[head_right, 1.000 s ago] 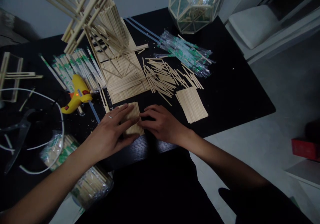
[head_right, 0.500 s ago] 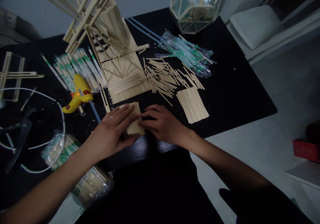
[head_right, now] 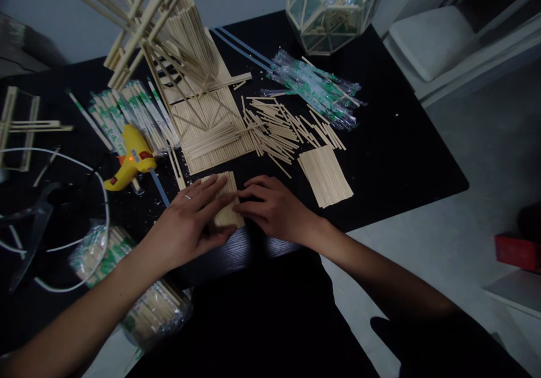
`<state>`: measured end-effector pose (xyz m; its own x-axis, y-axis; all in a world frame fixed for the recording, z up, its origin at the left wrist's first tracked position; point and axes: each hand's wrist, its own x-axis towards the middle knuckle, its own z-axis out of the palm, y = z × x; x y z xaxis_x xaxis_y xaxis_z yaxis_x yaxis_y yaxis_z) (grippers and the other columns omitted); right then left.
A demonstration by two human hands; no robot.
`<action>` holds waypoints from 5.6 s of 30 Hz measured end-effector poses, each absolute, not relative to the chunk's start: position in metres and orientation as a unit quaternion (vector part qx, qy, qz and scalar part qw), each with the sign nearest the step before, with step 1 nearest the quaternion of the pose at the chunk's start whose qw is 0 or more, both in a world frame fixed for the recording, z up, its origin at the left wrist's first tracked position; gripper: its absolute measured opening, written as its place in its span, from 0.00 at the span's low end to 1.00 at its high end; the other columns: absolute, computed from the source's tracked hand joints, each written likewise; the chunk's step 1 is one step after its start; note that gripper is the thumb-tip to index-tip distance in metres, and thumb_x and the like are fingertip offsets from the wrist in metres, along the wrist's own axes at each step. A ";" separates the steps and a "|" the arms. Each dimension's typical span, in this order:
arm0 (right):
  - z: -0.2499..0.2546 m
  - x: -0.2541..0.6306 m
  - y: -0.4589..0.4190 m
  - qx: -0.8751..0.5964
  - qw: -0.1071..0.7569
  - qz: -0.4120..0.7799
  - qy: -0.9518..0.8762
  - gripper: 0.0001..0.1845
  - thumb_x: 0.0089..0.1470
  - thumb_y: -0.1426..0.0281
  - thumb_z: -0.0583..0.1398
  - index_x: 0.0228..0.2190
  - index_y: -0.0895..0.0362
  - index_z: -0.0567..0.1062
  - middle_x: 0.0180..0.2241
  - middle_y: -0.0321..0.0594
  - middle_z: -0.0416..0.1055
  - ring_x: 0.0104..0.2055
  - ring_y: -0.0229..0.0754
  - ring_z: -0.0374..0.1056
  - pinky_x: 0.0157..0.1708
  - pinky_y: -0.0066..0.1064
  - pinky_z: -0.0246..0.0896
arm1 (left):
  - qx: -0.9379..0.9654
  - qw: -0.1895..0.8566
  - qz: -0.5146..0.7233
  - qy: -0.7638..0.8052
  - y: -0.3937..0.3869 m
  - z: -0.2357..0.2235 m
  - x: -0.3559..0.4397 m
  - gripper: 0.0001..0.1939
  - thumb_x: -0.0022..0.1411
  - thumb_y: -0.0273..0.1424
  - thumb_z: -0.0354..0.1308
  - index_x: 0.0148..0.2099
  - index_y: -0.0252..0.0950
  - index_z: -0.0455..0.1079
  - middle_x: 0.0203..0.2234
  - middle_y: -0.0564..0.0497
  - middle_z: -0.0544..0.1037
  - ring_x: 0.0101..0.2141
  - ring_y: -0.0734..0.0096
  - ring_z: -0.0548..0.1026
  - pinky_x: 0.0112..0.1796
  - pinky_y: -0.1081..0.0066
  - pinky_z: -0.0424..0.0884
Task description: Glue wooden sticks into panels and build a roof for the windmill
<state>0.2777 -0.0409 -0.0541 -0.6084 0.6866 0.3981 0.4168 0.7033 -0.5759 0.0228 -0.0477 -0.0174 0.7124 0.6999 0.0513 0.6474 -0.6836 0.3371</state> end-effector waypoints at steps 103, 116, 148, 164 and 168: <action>-0.057 0.277 -0.041 -0.321 0.314 0.233 -0.863 0.09 0.67 0.72 0.64 0.46 0.52 0.84 0.47 0.43 0.83 0.56 0.53 0.72 0.52 0.50 0.72 | 0.901 0.158 0.111 0.389 -0.052 -0.021 0.027 0.27 0.70 0.40 0.62 0.67 0.33 0.70 0.70 0.33 0.66 0.70 0.41 0.64 0.68 0.38 0.63; -0.058 0.277 -0.041 -0.322 0.320 0.219 -0.864 0.09 0.67 0.71 0.63 0.45 0.52 0.83 0.48 0.41 0.83 0.56 0.52 0.72 0.53 0.49 0.72 | 0.902 0.151 0.115 0.388 -0.052 -0.020 0.028 0.27 0.71 0.41 0.62 0.66 0.32 0.71 0.70 0.32 0.67 0.70 0.40 0.65 0.68 0.38 0.64; -0.060 0.276 -0.041 -0.319 0.326 0.220 -0.862 0.08 0.66 0.72 0.64 0.45 0.54 0.83 0.47 0.42 0.83 0.56 0.52 0.71 0.53 0.49 0.73 | 0.902 0.154 0.110 0.388 -0.052 -0.024 0.026 0.28 0.71 0.41 0.62 0.68 0.34 0.69 0.70 0.33 0.66 0.71 0.41 0.63 0.69 0.39 0.62; -0.060 0.276 -0.041 -0.321 0.323 0.227 -0.861 0.08 0.67 0.72 0.64 0.44 0.55 0.83 0.48 0.42 0.83 0.56 0.53 0.71 0.52 0.50 0.72 | 0.903 0.150 0.108 0.389 -0.052 -0.022 0.027 0.28 0.70 0.41 0.63 0.66 0.32 0.70 0.70 0.32 0.66 0.70 0.41 0.64 0.69 0.40 0.62; -0.059 0.276 -0.041 -0.320 0.323 0.230 -0.860 0.07 0.66 0.72 0.64 0.44 0.56 0.84 0.47 0.44 0.83 0.56 0.53 0.71 0.53 0.50 0.72 | 0.904 0.149 0.105 0.388 -0.052 -0.022 0.027 0.28 0.71 0.41 0.62 0.66 0.32 0.70 0.70 0.32 0.66 0.70 0.41 0.64 0.69 0.40 0.62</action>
<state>0.2762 -0.0412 -0.0595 -0.5863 0.6995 0.4085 0.4016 0.6890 -0.6033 0.0271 -0.0523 -0.0221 0.6774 0.7318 0.0746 0.6692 -0.6553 0.3503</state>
